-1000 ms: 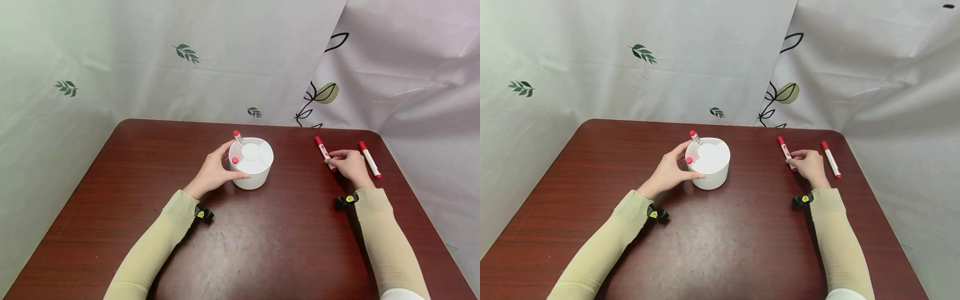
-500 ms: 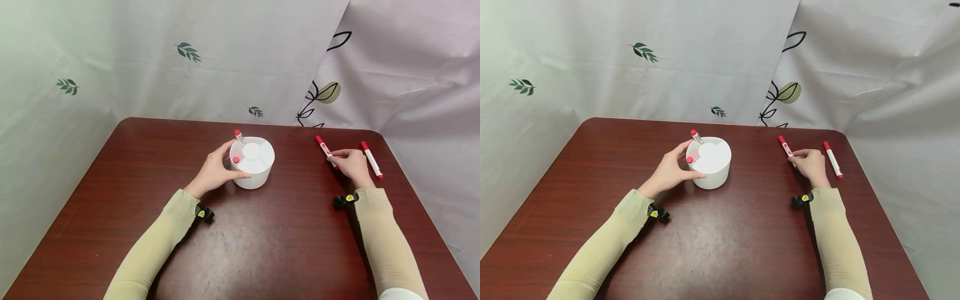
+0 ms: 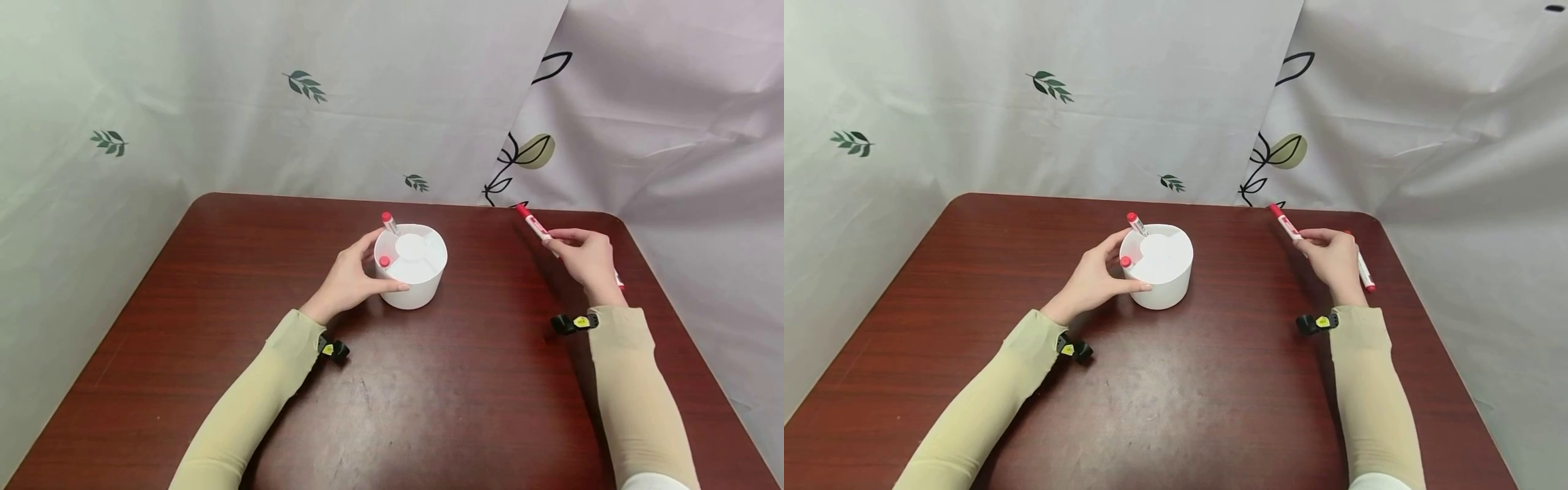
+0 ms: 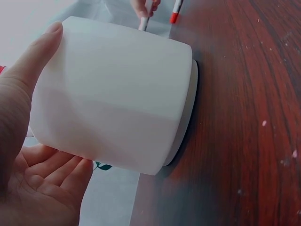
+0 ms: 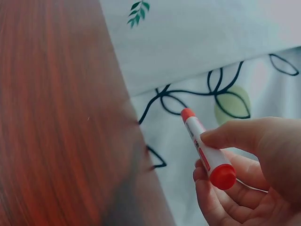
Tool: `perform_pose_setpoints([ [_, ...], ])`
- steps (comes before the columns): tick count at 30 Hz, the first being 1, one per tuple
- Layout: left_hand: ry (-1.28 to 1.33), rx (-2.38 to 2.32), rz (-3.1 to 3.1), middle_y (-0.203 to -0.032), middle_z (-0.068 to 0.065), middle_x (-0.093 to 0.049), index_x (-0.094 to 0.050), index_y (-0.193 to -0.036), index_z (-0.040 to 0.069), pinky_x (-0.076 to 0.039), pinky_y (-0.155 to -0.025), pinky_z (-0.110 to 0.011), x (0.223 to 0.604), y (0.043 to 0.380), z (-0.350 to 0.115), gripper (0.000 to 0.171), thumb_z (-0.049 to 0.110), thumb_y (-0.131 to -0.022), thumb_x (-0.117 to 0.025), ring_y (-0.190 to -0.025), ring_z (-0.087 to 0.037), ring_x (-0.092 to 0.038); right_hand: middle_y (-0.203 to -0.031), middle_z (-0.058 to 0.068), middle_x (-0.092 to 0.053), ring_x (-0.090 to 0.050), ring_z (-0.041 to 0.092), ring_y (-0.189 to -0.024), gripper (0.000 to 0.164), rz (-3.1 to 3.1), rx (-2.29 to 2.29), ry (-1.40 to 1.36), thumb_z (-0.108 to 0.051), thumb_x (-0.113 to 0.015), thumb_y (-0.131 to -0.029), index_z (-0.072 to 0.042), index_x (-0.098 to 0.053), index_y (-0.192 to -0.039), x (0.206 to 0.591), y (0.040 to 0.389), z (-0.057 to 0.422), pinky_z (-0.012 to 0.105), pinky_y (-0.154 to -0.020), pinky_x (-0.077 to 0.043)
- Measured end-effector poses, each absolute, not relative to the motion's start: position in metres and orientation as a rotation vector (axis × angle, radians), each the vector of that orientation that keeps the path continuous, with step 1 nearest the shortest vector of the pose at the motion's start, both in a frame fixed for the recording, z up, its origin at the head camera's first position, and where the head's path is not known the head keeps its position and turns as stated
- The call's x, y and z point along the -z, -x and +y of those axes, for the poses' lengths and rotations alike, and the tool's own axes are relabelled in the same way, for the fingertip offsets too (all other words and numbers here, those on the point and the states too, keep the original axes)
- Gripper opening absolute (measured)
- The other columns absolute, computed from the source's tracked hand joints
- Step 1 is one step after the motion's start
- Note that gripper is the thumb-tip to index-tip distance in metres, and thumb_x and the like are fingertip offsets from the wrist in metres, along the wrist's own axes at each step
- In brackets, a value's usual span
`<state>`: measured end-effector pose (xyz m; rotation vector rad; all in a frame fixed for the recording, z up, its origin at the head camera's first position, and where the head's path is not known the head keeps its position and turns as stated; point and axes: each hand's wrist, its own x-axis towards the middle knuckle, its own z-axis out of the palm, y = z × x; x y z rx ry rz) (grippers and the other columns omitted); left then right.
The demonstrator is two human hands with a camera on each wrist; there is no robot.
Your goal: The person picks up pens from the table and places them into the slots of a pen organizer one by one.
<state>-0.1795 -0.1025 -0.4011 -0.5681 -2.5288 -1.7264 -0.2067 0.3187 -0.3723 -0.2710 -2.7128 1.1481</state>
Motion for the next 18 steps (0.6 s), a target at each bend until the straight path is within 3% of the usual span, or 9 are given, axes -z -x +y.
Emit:
perform_pose_setpoints([
  [6, 0.567, 1.726, -2.532, -0.136, 0.009, -0.059, -0.047, -0.152, 0.024, -0.044, -0.105, -0.039, 0.401, 0.179, -0.103, 0.101, 0.038, -0.066, -0.098, -0.124, -0.012, -0.058, -0.073, -0.028, -0.063, -0.053, 0.012, -0.080, 0.037, -2.658, -1.184, 0.197, -0.035, -0.076, -0.092, -0.008, -0.077, -0.117, 0.363, 0.203, 0.309, 0.024, -0.061, -0.041],
  [13, 0.556, 1.741, -2.538, -0.138, 0.006, -0.058, -0.046, -0.152, 0.025, -0.043, -0.107, -0.041, 0.401, 0.180, -0.103, 0.102, 0.034, -0.066, -0.099, -0.125, -0.015, -0.058, -0.077, -0.024, -0.066, -0.056, 0.010, -0.079, 0.039, -2.611, -1.231, 0.140, -0.039, -0.079, -0.089, -0.009, -0.078, -0.113, 0.353, 0.199, 0.298, 0.022, -0.063, -0.042],
  [18, 0.561, 1.751, -2.533, -0.141, -0.001, -0.057, -0.043, -0.154, 0.019, -0.042, -0.108, -0.044, 0.400, 0.179, -0.102, 0.103, 0.023, -0.067, -0.099, -0.128, -0.022, -0.057, -0.082, -0.017, -0.068, -0.052, 0.014, -0.081, 0.040, -2.597, -1.244, 0.113, -0.043, -0.080, -0.088, -0.010, -0.079, -0.111, 0.349, 0.195, 0.291, 0.022, -0.061, -0.041],
])
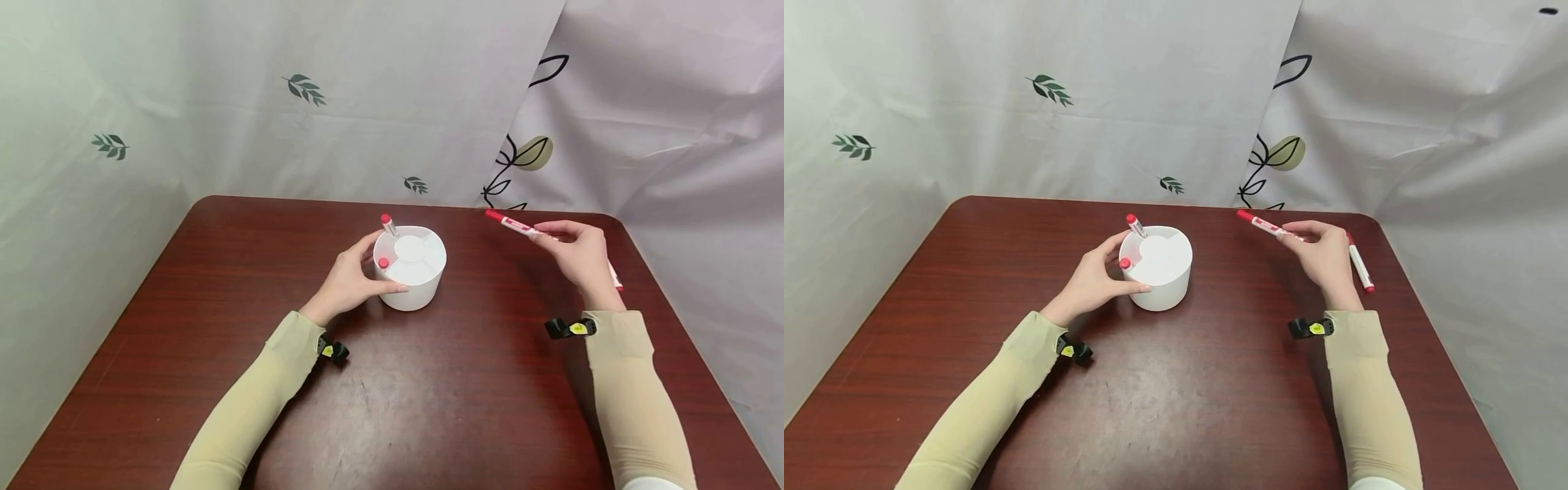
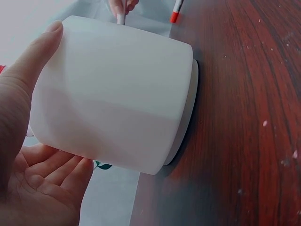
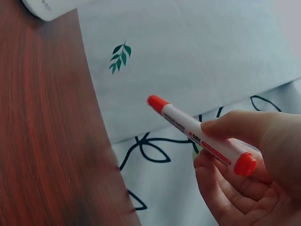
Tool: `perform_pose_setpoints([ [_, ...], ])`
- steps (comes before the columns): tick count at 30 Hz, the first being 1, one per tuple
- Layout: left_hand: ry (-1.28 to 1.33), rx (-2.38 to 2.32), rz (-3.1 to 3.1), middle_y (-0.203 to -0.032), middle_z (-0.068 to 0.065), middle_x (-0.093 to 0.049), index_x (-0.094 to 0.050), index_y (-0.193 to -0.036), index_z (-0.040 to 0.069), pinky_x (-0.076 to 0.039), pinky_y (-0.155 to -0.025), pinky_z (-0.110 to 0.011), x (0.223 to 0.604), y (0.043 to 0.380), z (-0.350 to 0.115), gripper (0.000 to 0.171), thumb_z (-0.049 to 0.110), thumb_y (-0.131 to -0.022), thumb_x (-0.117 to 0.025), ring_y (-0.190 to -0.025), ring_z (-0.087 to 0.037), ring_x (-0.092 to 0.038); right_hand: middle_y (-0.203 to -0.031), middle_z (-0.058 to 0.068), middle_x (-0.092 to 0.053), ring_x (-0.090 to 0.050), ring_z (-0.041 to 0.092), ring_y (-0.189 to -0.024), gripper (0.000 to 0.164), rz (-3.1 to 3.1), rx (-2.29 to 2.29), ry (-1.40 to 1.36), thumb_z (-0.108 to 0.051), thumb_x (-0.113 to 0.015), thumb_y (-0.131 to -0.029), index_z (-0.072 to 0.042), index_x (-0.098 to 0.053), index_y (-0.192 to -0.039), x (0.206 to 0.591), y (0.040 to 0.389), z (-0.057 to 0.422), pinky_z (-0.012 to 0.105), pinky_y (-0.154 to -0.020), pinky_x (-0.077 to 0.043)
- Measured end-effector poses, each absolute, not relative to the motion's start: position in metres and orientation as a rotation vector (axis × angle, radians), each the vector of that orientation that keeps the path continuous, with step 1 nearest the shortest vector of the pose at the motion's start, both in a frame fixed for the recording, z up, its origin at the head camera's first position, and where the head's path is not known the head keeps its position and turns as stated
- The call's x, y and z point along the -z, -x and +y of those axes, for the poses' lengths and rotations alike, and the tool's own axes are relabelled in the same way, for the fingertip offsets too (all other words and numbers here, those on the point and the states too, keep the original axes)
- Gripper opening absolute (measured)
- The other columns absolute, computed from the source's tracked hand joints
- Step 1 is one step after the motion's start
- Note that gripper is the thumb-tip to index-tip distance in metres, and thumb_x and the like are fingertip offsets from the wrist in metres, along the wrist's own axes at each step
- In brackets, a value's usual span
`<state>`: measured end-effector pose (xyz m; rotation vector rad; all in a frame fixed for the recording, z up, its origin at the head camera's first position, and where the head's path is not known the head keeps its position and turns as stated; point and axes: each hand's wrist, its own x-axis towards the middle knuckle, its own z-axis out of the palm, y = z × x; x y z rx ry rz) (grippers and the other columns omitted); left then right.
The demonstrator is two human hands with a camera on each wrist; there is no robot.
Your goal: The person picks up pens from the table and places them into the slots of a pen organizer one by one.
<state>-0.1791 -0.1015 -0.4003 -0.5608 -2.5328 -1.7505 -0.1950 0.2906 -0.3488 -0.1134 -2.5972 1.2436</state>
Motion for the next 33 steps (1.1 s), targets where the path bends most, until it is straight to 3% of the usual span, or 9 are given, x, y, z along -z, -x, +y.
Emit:
perform_pose_setpoints([
  [6, 0.559, 1.751, -2.547, -0.140, -0.008, -0.057, -0.043, -0.153, 0.009, -0.042, -0.108, -0.044, 0.392, 0.176, -0.099, 0.099, 0.012, -0.070, -0.096, -0.128, -0.026, -0.057, -0.085, -0.014, -0.068, -0.051, 0.015, -0.081, 0.040, -2.578, -1.257, 0.104, -0.043, -0.082, -0.086, -0.012, -0.080, -0.111, 0.345, 0.191, 0.284, 0.022, -0.059, -0.042],
  [12, 0.560, 1.760, -2.527, -0.140, 0.002, -0.057, -0.044, -0.154, 0.021, -0.042, -0.108, -0.041, 0.400, 0.178, -0.101, 0.103, 0.026, -0.068, -0.099, -0.127, -0.019, -0.057, -0.086, -0.014, -0.069, -0.054, 0.010, -0.071, 0.035, -2.491, -1.361, 0.085, -0.033, -0.085, -0.085, -0.009, -0.080, -0.110, 0.342, 0.188, 0.275, 0.020, -0.056, -0.043],
  [18, 0.567, 1.751, -2.526, -0.137, 0.008, -0.058, -0.047, -0.152, 0.025, -0.043, -0.106, -0.038, 0.402, 0.179, -0.102, 0.099, 0.033, -0.067, -0.098, -0.125, -0.013, -0.058, -0.082, -0.011, -0.071, -0.058, 0.005, -0.064, 0.032, -2.317, -1.526, 0.031, -0.019, -0.088, -0.082, -0.005, -0.079, -0.109, 0.333, 0.187, 0.264, 0.018, -0.055, -0.045],
  [33, 0.556, 1.722, -2.540, -0.136, 0.010, -0.059, -0.046, -0.152, 0.024, -0.044, -0.106, -0.037, 0.403, 0.181, -0.103, 0.101, 0.036, -0.067, -0.098, -0.124, -0.011, -0.058, -0.094, 0.010, -0.073, -0.070, 0.018, -0.080, 0.034, -1.869, -1.988, -0.261, 0.007, -0.083, -0.079, 0.008, -0.072, -0.112, 0.299, 0.183, 0.228, 0.023, -0.079, -0.056],
])
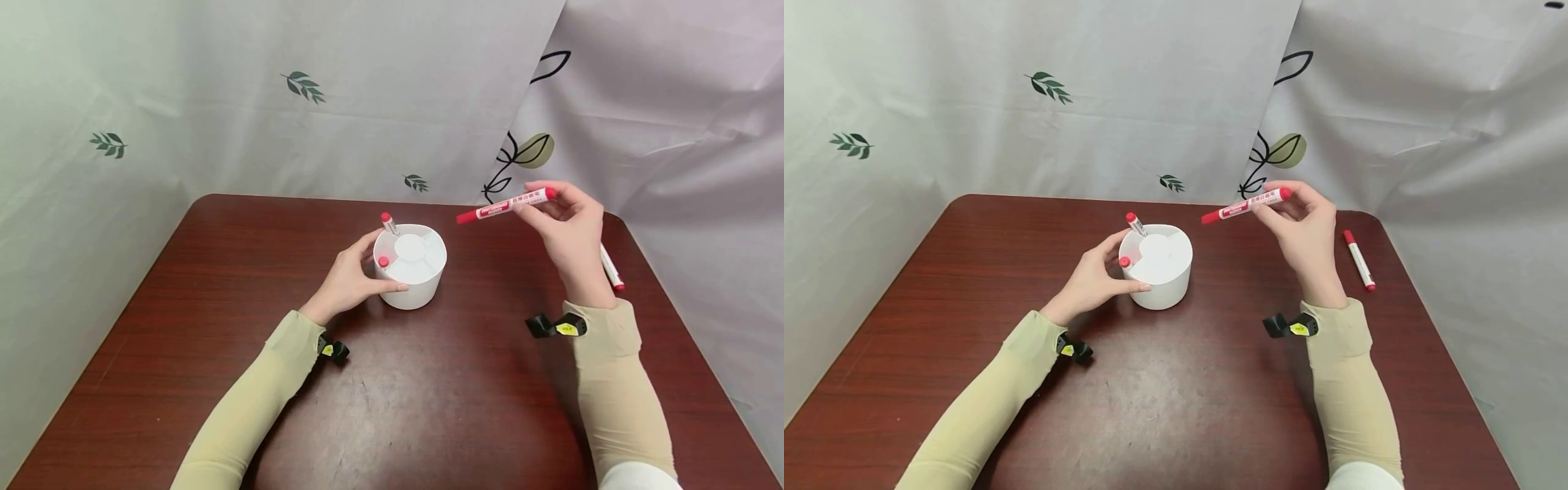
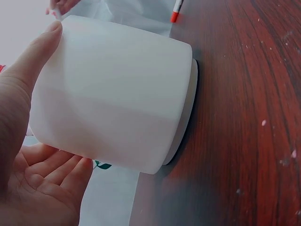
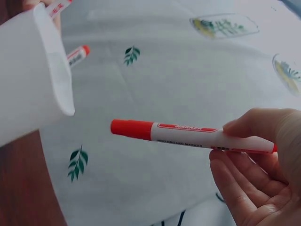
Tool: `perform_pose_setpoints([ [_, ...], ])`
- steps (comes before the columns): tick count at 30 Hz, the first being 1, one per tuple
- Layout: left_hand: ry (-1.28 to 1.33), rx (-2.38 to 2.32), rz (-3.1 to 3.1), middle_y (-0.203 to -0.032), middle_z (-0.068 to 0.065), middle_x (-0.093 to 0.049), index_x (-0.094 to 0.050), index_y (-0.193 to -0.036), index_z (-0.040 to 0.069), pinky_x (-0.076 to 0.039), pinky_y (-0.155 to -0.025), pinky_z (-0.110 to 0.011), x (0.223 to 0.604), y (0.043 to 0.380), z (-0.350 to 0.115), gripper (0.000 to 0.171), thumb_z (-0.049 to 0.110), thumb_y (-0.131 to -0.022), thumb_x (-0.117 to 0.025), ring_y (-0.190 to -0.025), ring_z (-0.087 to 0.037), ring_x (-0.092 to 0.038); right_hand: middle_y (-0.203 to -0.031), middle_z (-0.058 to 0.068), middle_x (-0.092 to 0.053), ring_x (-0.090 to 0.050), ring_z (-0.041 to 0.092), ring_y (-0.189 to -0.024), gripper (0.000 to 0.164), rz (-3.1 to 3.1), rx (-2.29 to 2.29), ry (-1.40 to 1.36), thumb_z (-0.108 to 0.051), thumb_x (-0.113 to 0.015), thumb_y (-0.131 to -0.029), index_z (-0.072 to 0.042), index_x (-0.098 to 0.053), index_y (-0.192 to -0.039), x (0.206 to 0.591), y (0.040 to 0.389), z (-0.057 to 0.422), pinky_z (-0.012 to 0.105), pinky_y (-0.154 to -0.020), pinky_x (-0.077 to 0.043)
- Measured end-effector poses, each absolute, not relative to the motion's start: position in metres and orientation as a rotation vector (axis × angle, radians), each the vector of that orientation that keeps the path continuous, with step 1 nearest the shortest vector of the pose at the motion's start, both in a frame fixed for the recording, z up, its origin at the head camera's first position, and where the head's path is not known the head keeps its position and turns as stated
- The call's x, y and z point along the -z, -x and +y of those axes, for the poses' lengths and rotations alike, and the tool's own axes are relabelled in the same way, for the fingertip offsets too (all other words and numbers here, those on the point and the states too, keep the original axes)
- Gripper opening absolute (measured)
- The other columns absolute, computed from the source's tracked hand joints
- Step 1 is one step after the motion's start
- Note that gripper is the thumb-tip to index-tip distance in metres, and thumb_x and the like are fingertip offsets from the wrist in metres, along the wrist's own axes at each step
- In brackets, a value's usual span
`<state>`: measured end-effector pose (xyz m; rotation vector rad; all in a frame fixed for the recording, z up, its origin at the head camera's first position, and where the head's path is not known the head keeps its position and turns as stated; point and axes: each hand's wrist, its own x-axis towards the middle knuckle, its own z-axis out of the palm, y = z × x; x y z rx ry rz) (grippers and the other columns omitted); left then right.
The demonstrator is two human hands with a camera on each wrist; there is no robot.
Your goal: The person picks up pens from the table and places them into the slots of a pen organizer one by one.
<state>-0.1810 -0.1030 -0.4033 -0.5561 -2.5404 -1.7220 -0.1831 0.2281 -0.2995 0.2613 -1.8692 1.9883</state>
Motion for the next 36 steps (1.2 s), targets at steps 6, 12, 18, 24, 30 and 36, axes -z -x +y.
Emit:
perform_pose_setpoints([
  [6, 0.568, 1.739, -2.525, -0.136, 0.008, -0.058, -0.047, -0.151, 0.024, -0.043, -0.107, -0.038, 0.403, 0.181, -0.103, 0.099, 0.034, -0.067, -0.098, -0.124, -0.014, -0.058, -0.097, 0.014, -0.073, -0.070, 0.022, -0.083, 0.034, -1.775, -2.037, -0.396, 0.015, -0.080, -0.077, 0.009, -0.072, -0.110, 0.290, 0.186, 0.213, 0.026, -0.081, -0.057],
  [12, 0.570, 1.747, -2.515, -0.140, 0.003, -0.058, -0.046, -0.152, 0.022, -0.042, -0.108, -0.039, 0.400, 0.181, -0.102, 0.101, 0.027, -0.067, -0.099, -0.127, -0.019, -0.057, -0.102, 0.015, -0.073, -0.070, 0.022, -0.084, 0.035, -1.779, -2.030, -0.456, 0.017, -0.080, -0.076, 0.006, -0.073, -0.109, 0.285, 0.187, 0.201, 0.027, -0.081, -0.057],
  [18, 0.574, 1.759, -2.508, -0.143, -0.003, -0.056, -0.043, -0.155, 0.016, -0.041, -0.109, -0.043, 0.399, 0.182, -0.101, 0.105, 0.019, -0.066, -0.099, -0.129, -0.025, -0.056, -0.109, 0.013, -0.073, -0.070, 0.022, -0.087, 0.035, -1.881, -2.008, -0.496, 0.012, -0.080, -0.080, 0.004, -0.073, -0.113, 0.291, 0.187, 0.191, 0.027, -0.082, -0.057],
  [24, 0.567, 1.751, -2.515, -0.140, 0.001, -0.057, -0.045, -0.153, 0.020, -0.042, -0.108, -0.041, 0.400, 0.182, -0.102, 0.102, 0.026, -0.067, -0.099, -0.127, -0.020, -0.057, -0.108, 0.015, -0.073, -0.072, 0.021, -0.090, 0.034, -2.016, -1.969, -0.508, 0.009, -0.081, -0.081, -0.001, -0.074, -0.113, 0.307, 0.190, 0.180, 0.029, -0.082, -0.058],
  [30, 0.567, 1.722, -2.529, -0.138, 0.006, -0.058, -0.048, -0.151, 0.023, -0.044, -0.107, -0.038, 0.403, 0.183, -0.103, 0.099, 0.035, -0.067, -0.098, -0.125, -0.015, -0.058, -0.106, 0.014, -0.073, -0.071, 0.020, -0.091, 0.035, -2.158, -1.891, -0.493, 0.005, -0.081, -0.083, 0.002, -0.072, -0.116, 0.327, 0.193, 0.173, 0.029, -0.082, -0.058],
  [36, 0.565, 1.709, -2.535, -0.137, 0.006, -0.058, -0.047, -0.152, 0.021, -0.044, -0.106, -0.038, 0.404, 0.182, -0.102, 0.100, 0.032, -0.066, -0.099, -0.124, -0.015, -0.058, -0.105, 0.015, -0.073, -0.070, 0.019, -0.090, 0.039, -2.267, -1.847, -0.487, 0.003, -0.081, -0.084, 0.005, -0.069, -0.121, 0.341, 0.195, 0.170, 0.027, -0.083, -0.057],
])
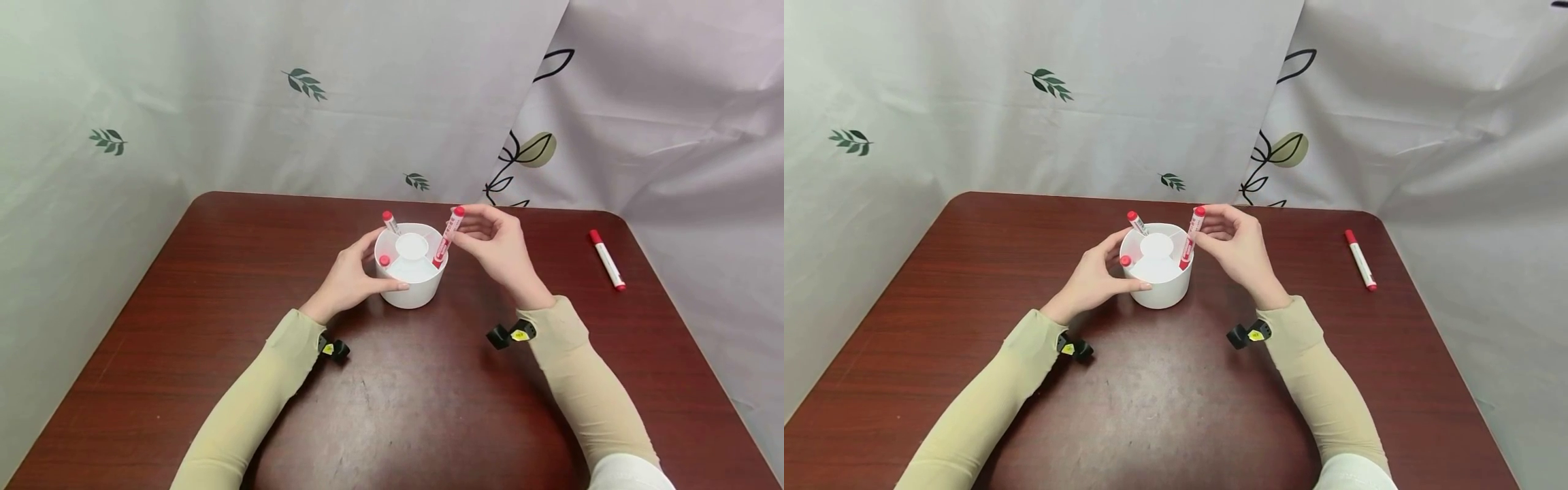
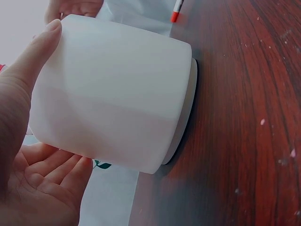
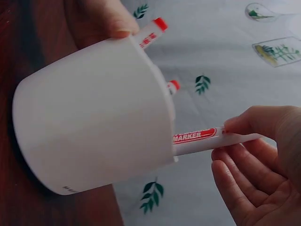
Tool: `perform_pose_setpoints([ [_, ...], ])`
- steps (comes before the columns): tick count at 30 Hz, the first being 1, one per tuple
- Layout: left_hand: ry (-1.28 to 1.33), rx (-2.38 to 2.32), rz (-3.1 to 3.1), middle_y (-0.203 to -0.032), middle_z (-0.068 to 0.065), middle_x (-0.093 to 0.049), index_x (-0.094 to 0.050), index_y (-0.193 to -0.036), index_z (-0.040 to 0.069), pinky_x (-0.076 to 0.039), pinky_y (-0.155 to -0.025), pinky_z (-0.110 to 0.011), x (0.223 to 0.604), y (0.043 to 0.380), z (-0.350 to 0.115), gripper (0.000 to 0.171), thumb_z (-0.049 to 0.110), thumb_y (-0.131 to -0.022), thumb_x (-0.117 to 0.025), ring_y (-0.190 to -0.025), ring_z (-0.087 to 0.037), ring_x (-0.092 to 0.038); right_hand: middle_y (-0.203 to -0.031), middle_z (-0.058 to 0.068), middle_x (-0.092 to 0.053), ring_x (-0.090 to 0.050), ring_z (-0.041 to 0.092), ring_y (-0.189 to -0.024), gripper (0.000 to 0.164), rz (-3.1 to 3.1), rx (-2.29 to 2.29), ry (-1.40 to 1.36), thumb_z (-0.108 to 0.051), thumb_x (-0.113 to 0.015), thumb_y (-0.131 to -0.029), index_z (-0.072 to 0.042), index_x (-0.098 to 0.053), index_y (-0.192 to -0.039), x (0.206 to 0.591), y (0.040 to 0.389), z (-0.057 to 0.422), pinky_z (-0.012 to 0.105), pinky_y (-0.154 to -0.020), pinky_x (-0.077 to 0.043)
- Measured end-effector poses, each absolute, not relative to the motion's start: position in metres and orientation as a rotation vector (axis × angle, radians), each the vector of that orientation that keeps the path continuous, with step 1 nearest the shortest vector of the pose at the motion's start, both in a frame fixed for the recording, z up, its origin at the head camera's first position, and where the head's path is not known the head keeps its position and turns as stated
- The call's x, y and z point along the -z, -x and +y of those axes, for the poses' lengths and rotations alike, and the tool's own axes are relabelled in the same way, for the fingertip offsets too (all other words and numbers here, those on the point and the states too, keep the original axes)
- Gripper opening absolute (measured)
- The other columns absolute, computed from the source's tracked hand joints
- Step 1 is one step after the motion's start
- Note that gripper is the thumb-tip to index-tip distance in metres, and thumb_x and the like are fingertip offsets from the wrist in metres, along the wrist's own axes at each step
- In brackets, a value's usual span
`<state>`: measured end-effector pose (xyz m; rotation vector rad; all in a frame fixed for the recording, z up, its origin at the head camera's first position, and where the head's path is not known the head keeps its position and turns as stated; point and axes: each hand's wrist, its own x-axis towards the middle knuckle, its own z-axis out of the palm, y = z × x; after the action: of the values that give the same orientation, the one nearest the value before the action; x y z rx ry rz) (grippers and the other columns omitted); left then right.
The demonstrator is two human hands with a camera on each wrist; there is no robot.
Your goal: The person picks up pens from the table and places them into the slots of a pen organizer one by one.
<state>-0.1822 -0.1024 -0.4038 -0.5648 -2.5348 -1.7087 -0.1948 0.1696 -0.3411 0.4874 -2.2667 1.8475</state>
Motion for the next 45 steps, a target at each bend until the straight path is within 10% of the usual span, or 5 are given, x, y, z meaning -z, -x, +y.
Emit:
perform_pose_setpoints([
  [45, 0.565, 1.726, -2.468, -0.142, 0.000, -0.052, -0.043, -0.152, 0.017, -0.043, -0.106, -0.028, 0.404, 0.173, -0.111, 0.105, 0.029, -0.065, -0.100, -0.128, -0.015, -0.055, -0.118, 0.022, -0.069, -0.071, 0.019, -0.094, 0.044, -2.409, -1.763, -0.402, -0.004, -0.082, -0.086, -0.003, -0.067, -0.128, 0.365, 0.197, 0.205, 0.024, -0.083, -0.056],
])
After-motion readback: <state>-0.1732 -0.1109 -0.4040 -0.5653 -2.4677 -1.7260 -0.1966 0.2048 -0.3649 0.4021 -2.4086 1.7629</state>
